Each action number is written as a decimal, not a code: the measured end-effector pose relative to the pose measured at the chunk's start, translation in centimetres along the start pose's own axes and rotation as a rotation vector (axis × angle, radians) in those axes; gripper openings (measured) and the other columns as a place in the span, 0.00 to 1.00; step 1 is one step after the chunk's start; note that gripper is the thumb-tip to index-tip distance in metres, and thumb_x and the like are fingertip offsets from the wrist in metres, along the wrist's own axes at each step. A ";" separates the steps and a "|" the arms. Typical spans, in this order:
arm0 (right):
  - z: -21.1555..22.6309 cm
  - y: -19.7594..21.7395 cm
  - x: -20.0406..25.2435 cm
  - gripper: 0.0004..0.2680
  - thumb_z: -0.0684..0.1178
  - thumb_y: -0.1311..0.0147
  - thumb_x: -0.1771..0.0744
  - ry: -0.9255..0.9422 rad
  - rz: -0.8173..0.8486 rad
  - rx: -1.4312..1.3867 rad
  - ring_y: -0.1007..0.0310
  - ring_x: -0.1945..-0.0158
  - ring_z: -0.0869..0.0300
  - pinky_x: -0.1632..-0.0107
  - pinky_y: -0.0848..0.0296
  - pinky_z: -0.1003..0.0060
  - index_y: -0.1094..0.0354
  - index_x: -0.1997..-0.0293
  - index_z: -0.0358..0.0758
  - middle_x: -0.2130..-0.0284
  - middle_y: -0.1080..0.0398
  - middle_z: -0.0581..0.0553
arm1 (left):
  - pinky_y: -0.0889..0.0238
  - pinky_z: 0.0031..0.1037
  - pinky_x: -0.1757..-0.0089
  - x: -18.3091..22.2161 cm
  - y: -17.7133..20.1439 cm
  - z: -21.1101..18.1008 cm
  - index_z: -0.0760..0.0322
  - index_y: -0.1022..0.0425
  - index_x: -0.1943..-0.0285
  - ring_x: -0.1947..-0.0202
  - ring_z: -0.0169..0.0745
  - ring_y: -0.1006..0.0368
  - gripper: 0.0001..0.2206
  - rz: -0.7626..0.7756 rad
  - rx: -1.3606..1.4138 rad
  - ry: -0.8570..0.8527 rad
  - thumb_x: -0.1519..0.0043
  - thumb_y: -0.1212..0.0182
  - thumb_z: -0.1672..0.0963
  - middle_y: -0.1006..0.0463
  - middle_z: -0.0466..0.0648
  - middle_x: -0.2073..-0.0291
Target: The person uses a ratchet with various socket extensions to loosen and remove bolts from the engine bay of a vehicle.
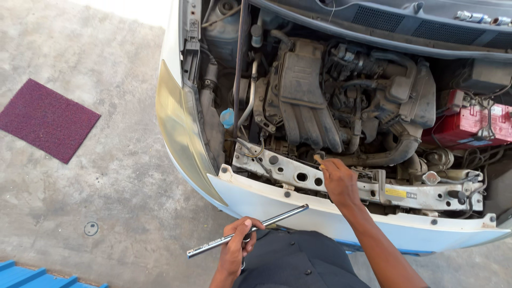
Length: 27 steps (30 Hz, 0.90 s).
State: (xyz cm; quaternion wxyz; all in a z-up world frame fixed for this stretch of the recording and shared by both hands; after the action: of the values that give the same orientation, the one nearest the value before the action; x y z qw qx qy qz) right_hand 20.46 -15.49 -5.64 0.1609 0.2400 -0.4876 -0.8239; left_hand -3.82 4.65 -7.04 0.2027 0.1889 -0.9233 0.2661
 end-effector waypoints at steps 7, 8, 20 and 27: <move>-6.4 -8.1 -0.3 0.04 0.42 0.42 0.34 -0.067 0.111 -0.066 0.25 0.63 0.44 0.59 0.27 0.52 0.28 0.58 0.35 0.60 0.26 0.42 | 0.58 0.21 0.82 0.6 0.7 1.0 0.75 0.19 0.62 0.88 0.26 0.48 0.21 -0.043 0.015 0.035 0.33 0.51 0.51 0.40 0.42 0.89; -7.0 -8.8 -0.4 0.04 0.41 0.42 0.34 -0.061 0.126 -0.075 0.25 0.63 0.44 0.59 0.27 0.51 0.29 0.59 0.35 0.60 0.26 0.42 | 0.58 0.21 0.82 0.6 0.9 1.2 0.75 0.19 0.62 0.88 0.26 0.49 0.21 -0.058 0.026 0.050 0.34 0.51 0.51 0.40 0.42 0.90; -10.8 -13.3 -1.7 0.05 0.38 0.40 0.37 -0.149 0.285 -0.103 0.22 0.58 0.46 0.53 0.24 0.55 0.25 0.60 0.31 0.56 0.24 0.41 | 0.60 0.22 0.85 1.7 3.2 3.6 0.77 0.20 0.64 0.92 0.27 0.51 0.23 -0.180 0.080 0.064 0.34 0.50 0.50 0.41 0.42 0.92; -11.9 -15.7 -2.3 0.04 0.36 0.42 0.36 -0.211 0.304 -0.199 0.19 0.57 0.50 0.53 0.21 0.58 0.26 0.60 0.29 0.55 0.24 0.41 | 0.58 0.22 0.85 2.0 4.5 5.2 0.76 0.19 0.64 0.93 0.27 0.50 0.23 -0.204 0.057 0.075 0.35 0.51 0.49 0.41 0.42 0.93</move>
State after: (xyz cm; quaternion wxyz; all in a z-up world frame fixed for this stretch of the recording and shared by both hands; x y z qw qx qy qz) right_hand 28.50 -15.51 -23.80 0.2544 0.0587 -0.4485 -0.8548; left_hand -8.99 4.76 -12.06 0.2578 0.2776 -0.8830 0.2769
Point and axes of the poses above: each hand's wrist, its own x-axis away from the middle knuckle, its own y-axis out of the back of the hand, z = x × y, the point moved 5 cm from there along -x, towards the middle knuckle
